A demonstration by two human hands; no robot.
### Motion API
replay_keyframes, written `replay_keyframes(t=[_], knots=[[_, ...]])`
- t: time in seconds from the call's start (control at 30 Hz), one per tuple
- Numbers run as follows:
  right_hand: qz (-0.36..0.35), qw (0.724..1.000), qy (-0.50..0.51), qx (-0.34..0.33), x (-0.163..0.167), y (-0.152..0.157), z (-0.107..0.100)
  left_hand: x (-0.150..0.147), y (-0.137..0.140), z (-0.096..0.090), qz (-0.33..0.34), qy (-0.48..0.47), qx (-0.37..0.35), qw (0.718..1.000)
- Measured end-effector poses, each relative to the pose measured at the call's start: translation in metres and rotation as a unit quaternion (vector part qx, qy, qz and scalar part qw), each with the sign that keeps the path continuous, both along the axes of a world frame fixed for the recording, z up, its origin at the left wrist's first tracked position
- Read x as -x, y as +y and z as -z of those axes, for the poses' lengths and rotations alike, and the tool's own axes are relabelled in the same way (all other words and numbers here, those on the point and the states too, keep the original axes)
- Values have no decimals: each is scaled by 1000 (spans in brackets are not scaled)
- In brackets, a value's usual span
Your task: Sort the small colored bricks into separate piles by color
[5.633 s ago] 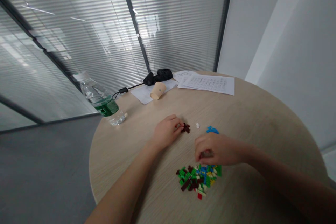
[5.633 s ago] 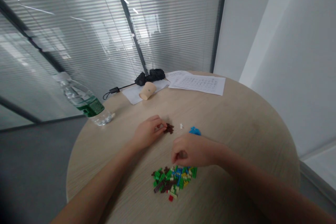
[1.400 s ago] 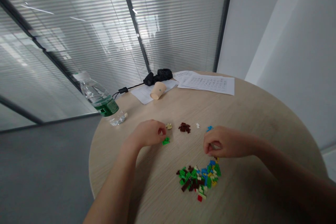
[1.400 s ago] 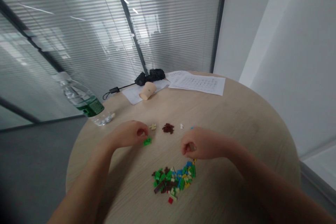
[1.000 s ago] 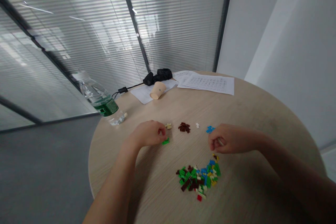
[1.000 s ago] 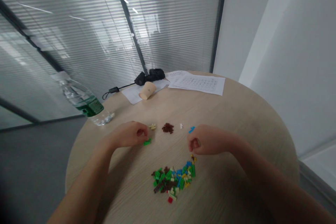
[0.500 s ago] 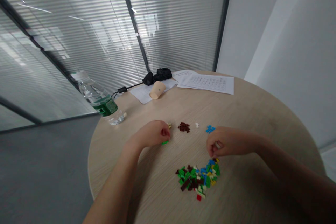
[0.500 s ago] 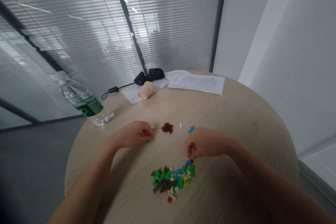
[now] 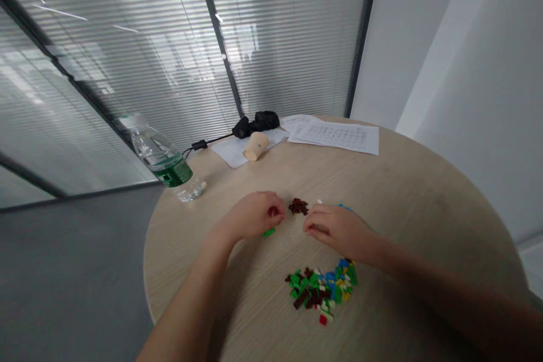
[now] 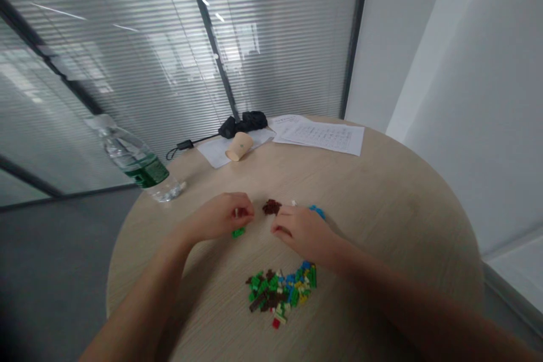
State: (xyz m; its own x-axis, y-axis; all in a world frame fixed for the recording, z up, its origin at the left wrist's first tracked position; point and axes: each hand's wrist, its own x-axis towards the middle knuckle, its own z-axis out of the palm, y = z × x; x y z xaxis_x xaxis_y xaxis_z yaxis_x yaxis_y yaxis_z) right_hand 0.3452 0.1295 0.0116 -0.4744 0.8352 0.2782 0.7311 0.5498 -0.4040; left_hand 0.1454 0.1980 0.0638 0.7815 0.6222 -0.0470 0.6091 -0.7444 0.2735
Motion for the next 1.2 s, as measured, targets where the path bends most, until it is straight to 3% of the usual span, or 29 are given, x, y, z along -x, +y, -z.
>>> replay_keyframes(t=[0.23,0.4,0.47,0.57,0.67,0.83,1.2], knots=[[-30,999,31,-12,8,3,8,-13,-4,13,58,-37,60,996],[23,998,53,-17,-5,5,0,-16,-4,21,88,-51,72,992],[11,999,41,-16,-14,5,-7,-18,-4,22,109,-66,77,989],[-59,998,8,30,-29,4,-16,-20,-6,22,133,-62,80,986],[-113,986,-17,124,-39,-2,-24,-17,-5,19,116,-31,93,988],[-106,956,-47,268,-44,-10,-30,-11,-3,13,92,-4,112,989],[-49,939,-93,328,-47,-9,-29,-11,-3,9,48,-34,110,992]])
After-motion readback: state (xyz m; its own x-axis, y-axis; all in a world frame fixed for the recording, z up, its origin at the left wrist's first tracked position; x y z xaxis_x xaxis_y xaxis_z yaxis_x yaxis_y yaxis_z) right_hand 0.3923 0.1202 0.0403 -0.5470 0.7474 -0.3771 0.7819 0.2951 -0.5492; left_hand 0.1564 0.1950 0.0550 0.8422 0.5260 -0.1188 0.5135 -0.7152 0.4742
